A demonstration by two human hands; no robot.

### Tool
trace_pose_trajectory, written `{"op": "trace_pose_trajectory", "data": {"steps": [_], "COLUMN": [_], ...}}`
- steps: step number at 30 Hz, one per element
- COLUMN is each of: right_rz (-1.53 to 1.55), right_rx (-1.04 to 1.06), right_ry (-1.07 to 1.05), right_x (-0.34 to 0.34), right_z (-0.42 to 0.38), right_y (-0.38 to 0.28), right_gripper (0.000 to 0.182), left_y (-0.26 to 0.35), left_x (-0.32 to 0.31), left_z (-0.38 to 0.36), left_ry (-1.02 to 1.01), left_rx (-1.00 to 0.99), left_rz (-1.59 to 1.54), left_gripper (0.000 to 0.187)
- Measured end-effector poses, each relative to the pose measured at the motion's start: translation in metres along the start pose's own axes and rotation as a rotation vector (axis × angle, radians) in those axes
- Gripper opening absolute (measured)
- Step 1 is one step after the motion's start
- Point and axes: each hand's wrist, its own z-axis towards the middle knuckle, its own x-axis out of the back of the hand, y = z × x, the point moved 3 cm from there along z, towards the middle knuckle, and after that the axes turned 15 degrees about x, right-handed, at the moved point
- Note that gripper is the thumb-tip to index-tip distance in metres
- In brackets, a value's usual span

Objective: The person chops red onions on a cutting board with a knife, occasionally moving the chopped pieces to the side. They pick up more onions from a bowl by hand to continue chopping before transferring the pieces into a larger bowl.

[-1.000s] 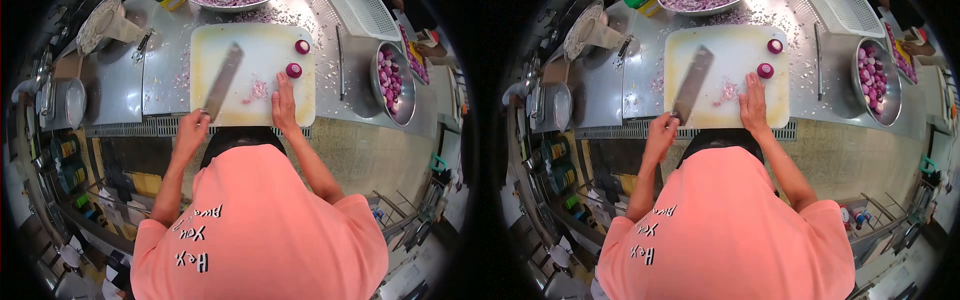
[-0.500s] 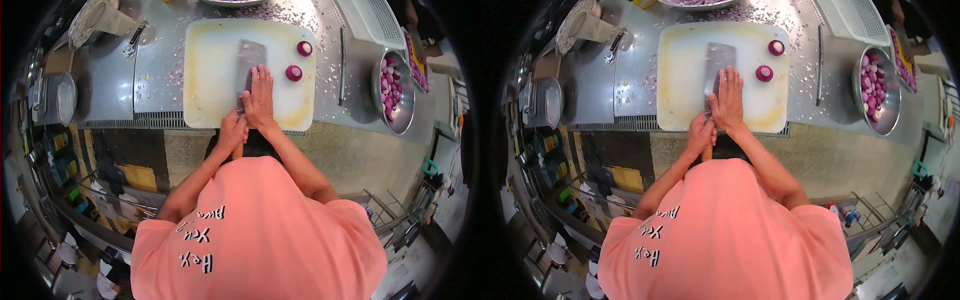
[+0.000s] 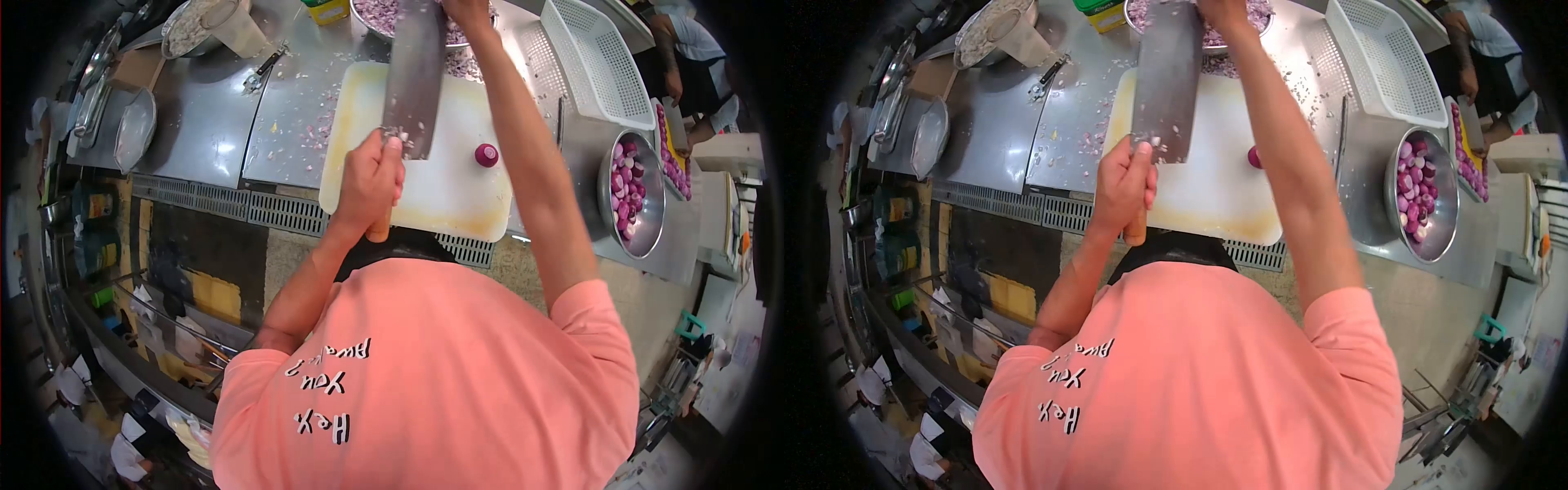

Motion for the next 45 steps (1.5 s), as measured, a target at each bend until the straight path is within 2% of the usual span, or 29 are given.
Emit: {"op": "trace_pose_trajectory", "data": {"steps": [1,4,6,7,8,9,10,11,13,14,16,18,20,22,24,28,30,33,37,43,45], "right_rz": [0.001,0.089,0.241,-0.058,-0.084,-0.096,-0.208,-0.29,-0.143,-0.142,0.178,0.163,0.284,0.31,0.224,0.202,0.179,0.088,0.087,0.168,0.247], "right_rx": [0.013,-0.077,-0.068,-0.283,-0.29,-0.405,-0.718,-0.659,-0.755,-0.766,-0.795,-0.567,-0.509,-0.545,-0.508,-0.521,-0.464,-0.41,-0.407,-0.435,-0.428], "right_ry": [-0.051,-0.086,-0.159,-0.263,-0.25,-0.514,-0.909,-0.998,-0.67,-0.67,-0.386,-0.439,-0.496,-0.569,-0.487,-0.456,-0.417,-0.435,-0.436,-0.403,-0.359], "right_x": [-0.011,0.033,0.058,0.103,0.123,0.143,0.159,0.17,0.165,0.156,0.133,0.103,0.078,0.072,0.074,0.082,0.076,0.071,0.069,0.069,0.071], "right_z": [0.006,0.022,-0.03,-0.032,-0.064,-0.096,-0.173,-0.204,-0.259,-0.261,-0.26,-0.257,-0.246,-0.237,-0.232,-0.224,-0.222,-0.223,-0.228,-0.232,-0.231], "right_y": [0.037,0.044,0.084,0.018,-0.002,-0.018,-0.034,-0.056,-0.079,-0.088,-0.107,-0.12,-0.132,-0.135,-0.138,-0.15,-0.154,-0.154,-0.151,-0.144,-0.146], "right_gripper": [0.051,0.053,0.057,0.039,0.038,0.041,0.046,0.05,0.044,0.044,0.039,0.046,0.046,0.046,0.036,0.023,0.01,0.004,0.003,0.006,0.015], "left_y": [-0.001,-0.017,-0.034,-0.045,-0.058,-0.071,-0.085,-0.099,-0.106,-0.104,-0.099,-0.09,-0.083,-0.076,-0.062,-0.03,-0.022,-0.021,-0.036,-0.07,-0.072], "left_x": [0.005,0.029,0.047,0.055,0.065,0.073,0.08,0.087,0.087,0.086,0.082,0.075,0.071,0.069,0.068,0.053,0.049,0.05,0.044,0.012,0.007], "left_z": [0.0,-0.006,-0.014,-0.017,-0.019,-0.021,-0.021,-0.022,-0.02,-0.019,-0.016,-0.007,0.003,0.003,-0.002,-0.033,-0.042,-0.051,-0.049,0.011,0.032], "left_ry": [0.034,0.077,0.117,0.112,0.124,0.138,0.138,0.147,0.149,0.163,0.171,0.205,0.223,0.244,0.216,0.139,0.062,-0.001,-0.033,0.081,0.1], "left_rx": [0.01,0.018,0.127,0.132,0.149,0.163,0.167,0.23,0.298,0.276,0.262,0.182,0.116,0.056,-0.066,-0.001,-0.01,-0.023,-0.044,-0.126,-0.184], "left_rz": [-0.032,-0.088,-0.047,-0.054,0.028,0.109,0.1,0.188,0.282,0.331,0.391,0.533,0.631,0.724,0.843,0.891,0.955,0.999,1.002,1.018,0.988], "left_gripper": [0.023,0.022,0.021,0.021,0.021,0.02,0.02,0.019,0.018,0.017,0.017,0.017,0.017,0.016,0.017,0.016,0.015,0.014,0.013,0.009,0.01]}}
